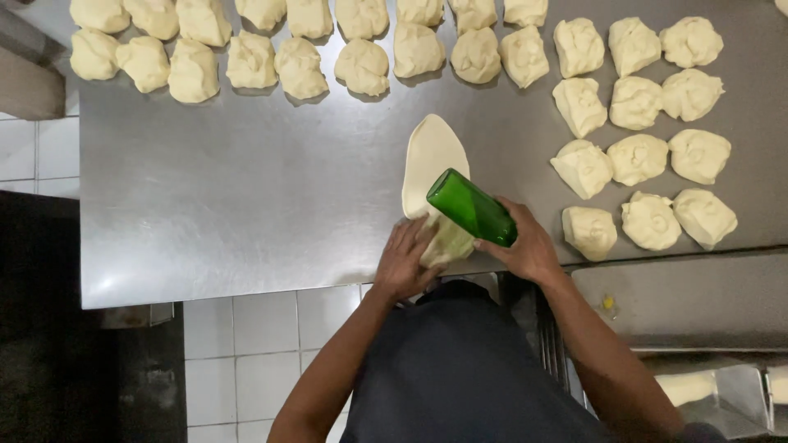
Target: Flattening portions of dough with a bottle and rolling them into shapes before placing them in loaf pans.
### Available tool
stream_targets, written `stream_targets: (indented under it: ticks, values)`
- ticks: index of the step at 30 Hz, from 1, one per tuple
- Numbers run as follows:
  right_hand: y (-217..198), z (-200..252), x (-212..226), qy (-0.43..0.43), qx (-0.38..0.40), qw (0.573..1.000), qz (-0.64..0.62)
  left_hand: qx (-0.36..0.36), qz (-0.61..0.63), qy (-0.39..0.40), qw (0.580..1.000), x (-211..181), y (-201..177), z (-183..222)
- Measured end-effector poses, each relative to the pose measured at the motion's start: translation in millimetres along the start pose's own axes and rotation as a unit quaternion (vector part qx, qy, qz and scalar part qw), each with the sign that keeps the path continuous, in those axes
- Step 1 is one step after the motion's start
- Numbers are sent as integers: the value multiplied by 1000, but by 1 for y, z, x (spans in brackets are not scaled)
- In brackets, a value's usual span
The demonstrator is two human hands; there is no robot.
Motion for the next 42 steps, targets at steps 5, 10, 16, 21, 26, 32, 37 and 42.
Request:
stream_targets:
  ticks: [5, 10, 16, 21, 26, 32, 37, 42]
  values:
    - [6, 4, -17, -40, -44, 997, -49, 31, -47, -39, 998, 22, 8, 8]
    - [4, 7, -13, -37, -42, 998, -3, -2, -51, -30, 998, 47, 32, 24]
    - [23, 1, 8, -41, 34, 998, 46, -146, 19, -32, 989, -20, -25, 18]
    - [43, 4, 13, -90, 54, 981, 161, -145, -39, -71, 986, -24, -41, -59]
    - [55, 25, 9, -61, 39, 984, 164, -63, -84, -113, 988, 13, 4, -52]
    - [69, 67, 14, -179, -85, 951, 236, -72, -31, -34, 996, -20, -2, 15]
    - [73, 51, 7, -83, 151, 979, 108, 113, -51, -88, 988, -38, -31, 2]
    - [-8, -3, 42, -205, 203, 949, 124, 167, -21, -160, 973, -31, -38, -49]
Point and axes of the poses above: each hand's wrist, its own z-axis away from the middle knuckle, its own y-axis out of the palm, x = y × z, the point moved 7 cm from there along -z, towards the middle knuckle, and after that the axes turned 5 degrees about z, right-handed, at the moved point
